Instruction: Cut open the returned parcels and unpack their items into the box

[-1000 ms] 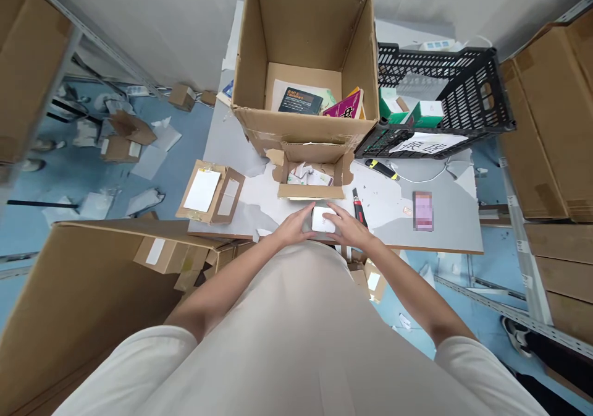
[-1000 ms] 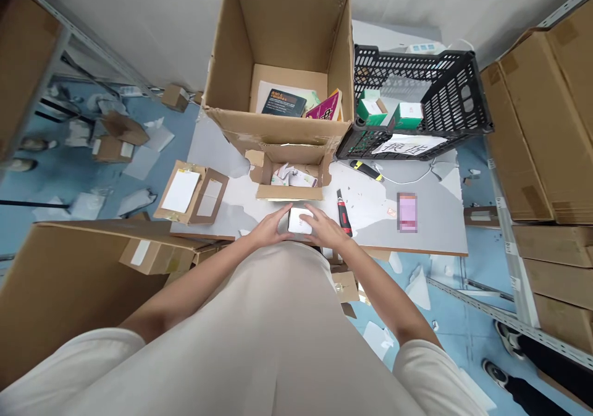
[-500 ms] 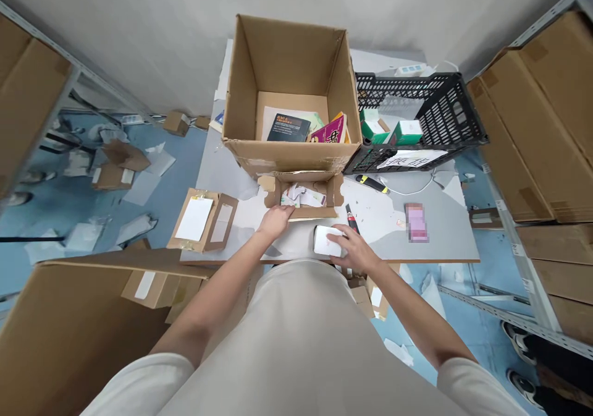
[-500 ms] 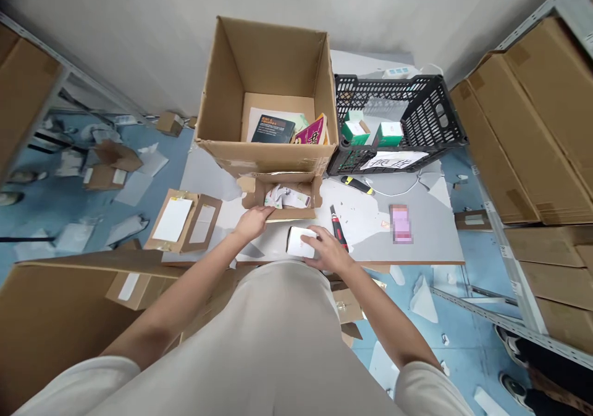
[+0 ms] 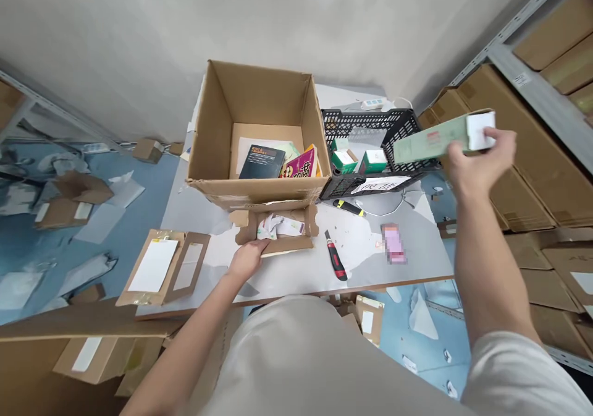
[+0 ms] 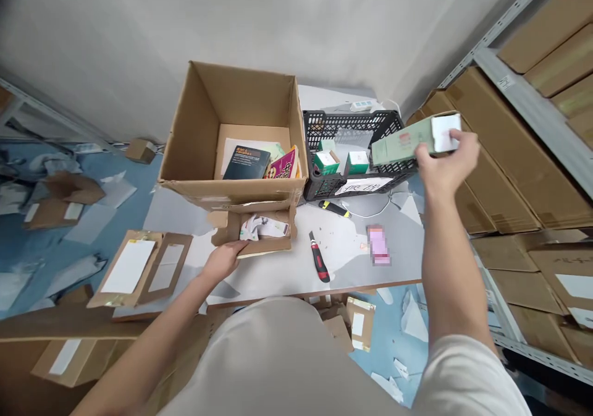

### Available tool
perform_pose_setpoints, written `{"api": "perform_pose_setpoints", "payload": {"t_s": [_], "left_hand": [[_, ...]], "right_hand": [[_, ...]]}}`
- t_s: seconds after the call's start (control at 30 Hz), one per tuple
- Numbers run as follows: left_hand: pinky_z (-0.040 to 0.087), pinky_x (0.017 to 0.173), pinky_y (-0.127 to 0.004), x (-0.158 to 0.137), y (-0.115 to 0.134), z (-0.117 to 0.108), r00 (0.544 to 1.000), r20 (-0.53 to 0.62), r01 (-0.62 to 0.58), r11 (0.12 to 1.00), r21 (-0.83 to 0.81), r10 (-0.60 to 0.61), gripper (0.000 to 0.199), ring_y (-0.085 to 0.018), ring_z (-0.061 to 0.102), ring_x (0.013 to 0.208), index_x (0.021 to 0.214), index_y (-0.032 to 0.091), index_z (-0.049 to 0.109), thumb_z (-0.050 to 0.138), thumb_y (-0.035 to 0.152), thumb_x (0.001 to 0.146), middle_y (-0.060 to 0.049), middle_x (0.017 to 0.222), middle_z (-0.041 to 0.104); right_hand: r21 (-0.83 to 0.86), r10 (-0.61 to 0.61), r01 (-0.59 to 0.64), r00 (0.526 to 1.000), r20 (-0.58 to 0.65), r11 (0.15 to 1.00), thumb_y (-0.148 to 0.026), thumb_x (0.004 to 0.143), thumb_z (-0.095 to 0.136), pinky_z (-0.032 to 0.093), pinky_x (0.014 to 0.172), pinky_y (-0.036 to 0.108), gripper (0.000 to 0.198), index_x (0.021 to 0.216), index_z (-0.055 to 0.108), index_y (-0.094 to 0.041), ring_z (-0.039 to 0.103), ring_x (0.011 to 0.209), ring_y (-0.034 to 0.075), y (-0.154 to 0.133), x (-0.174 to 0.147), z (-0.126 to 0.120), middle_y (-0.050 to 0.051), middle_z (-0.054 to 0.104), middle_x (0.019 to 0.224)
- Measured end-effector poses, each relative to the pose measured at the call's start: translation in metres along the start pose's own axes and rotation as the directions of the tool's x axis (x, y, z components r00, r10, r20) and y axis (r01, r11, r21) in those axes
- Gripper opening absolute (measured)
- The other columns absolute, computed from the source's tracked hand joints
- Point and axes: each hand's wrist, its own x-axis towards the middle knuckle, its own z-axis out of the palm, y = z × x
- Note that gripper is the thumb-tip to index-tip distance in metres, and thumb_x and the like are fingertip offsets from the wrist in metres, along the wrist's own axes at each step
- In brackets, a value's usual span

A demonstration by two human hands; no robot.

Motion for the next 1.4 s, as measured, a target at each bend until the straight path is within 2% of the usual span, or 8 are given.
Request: {"api": "perform_pose_setpoints", "payload": {"t_s": [0.2, 0.47, 0.6, 0.8, 0.97, 1.07, 1.2, 1.4], "left_hand": [[0.051, 0.093, -0.036, -0.002, 0.005, -0.001, 0.999, 0.044, 0.011, 0.999, 0.037, -0.012, 0.052, -0.024, 0.062, 0.113, 0.125, 0.027, 0.058, 0.040, 0.008, 0.080, -0.005, 0.125, 0.064], [0.049, 0.097, -0.037, 0.012, 0.014, 0.012, 0.999, -0.038, -0.010, 0.997, 0.072, 0.013, 0.052, -0.023, 0.061, 0.114, 0.124, 0.021, 0.061, 0.038, 0.005, 0.080, -0.010, 0.125, 0.064], [0.048, 0.099, -0.035, 0.016, 0.014, 0.015, 0.997, -0.059, -0.043, 0.996, 0.079, 0.048, 0.054, -0.022, 0.061, 0.115, 0.122, 0.019, 0.061, 0.040, 0.003, 0.075, -0.010, 0.124, 0.064], [0.044, 0.102, -0.046, 0.017, 0.016, 0.007, 0.990, -0.130, -0.048, 0.993, 0.110, 0.062, 0.049, -0.030, 0.062, 0.111, 0.121, 0.014, 0.061, 0.051, 0.010, 0.073, -0.015, 0.120, 0.065], [0.045, 0.100, -0.047, 0.008, 0.012, 0.004, 0.978, -0.194, -0.068, 0.997, 0.046, 0.076, 0.048, -0.033, 0.061, 0.110, 0.122, 0.014, 0.059, 0.060, 0.021, 0.075, -0.017, 0.119, 0.065], [0.040, 0.105, -0.048, -0.012, 0.001, 0.010, 0.936, -0.334, -0.140, 0.989, -0.051, 0.115, 0.048, -0.033, 0.052, 0.124, 0.125, 0.016, 0.056, 0.061, 0.029, 0.079, -0.017, 0.132, 0.056], [0.031, 0.112, -0.050, -0.032, -0.023, 0.030, 0.831, -0.545, -0.042, 0.963, -0.265, -0.114, 0.079, -0.035, 0.028, 0.141, 0.138, 0.015, 0.039, 0.071, 0.043, 0.071, -0.019, 0.152, 0.029], [0.045, 0.099, -0.046, -0.003, -0.041, 0.054, 0.945, -0.193, 0.085, 0.768, -0.635, -0.264, 0.070, -0.031, 0.058, 0.113, 0.121, 0.015, 0.052, 0.077, 0.038, 0.060, -0.013, 0.118, 0.062]], "right_hand": [[-0.110, 0.346, -0.329, 0.879, 0.327, 0.938, -0.034, 0.066, 0.069, 0.045, 0.082, 0.041, 0.048, 0.109, 0.050, -0.021, 0.053, 0.083, 0.020, 0.029, -0.024, 0.119, 0.007, 0.045, 0.104], [-0.277, 0.252, -0.082, 0.708, 0.660, 0.957, -0.051, 0.071, 0.064, 0.029, 0.098, 0.062, 0.045, 0.102, 0.052, -0.020, 0.053, 0.096, 0.028, 0.047, -0.071, 0.167, 0.008, 0.051, 0.097], [-0.284, 0.253, -0.066, 0.672, 0.696, 0.957, -0.052, 0.076, 0.057, 0.013, 0.101, 0.071, 0.048, 0.111, 0.052, -0.020, 0.046, 0.114, 0.035, 0.044, -0.077, 0.164, 0.015, 0.052, 0.115], [-0.036, -0.085, 0.127, 0.825, 0.558, 0.991, -0.036, 0.082, 0.053, 0.018, 0.104, 0.067, 0.045, 0.120, 0.051, -0.013, 0.034, 0.129, 0.038, -0.001, -0.105, 0.120, 0.024, 0.035, 0.141], [0.409, -0.477, 0.282, 0.706, 0.524, 0.868, -0.031, 0.085, 0.051, 0.032, 0.108, 0.051, 0.041, 0.123, 0.051, -0.017, 0.040, 0.128, 0.030, -0.063, -0.162, 0.069, 0.018, 0.047, 0.133], [0.596, -0.536, 0.124, 0.606, 0.588, 0.793, -0.031, 0.085, 0.050, 0.042, 0.101, 0.046, 0.042, 0.126, 0.049, -0.019, 0.053, 0.116, 0.027, -0.077, -0.222, 0.048, 0.015, 0.056, 0.124], [0.438, -0.123, -0.398, 0.611, 0.782, 0.806, -0.025, 0.083, 0.043, 0.049, 0.092, 0.045, 0.049, 0.132, 0.042, -0.018, 0.063, 0.100, 0.022, -0.065, -0.299, 0.049, 0.016, 0.055, 0.127], [0.363, -0.129, -0.526, 0.429, 0.894, 0.769, -0.022, 0.061, 0.068, 0.049, 0.092, 0.045, 0.047, 0.107, 0.058, -0.022, 0.063, 0.099, 0.025, -0.069, -0.346, 0.076, 0.007, 0.068, 0.107]]}}
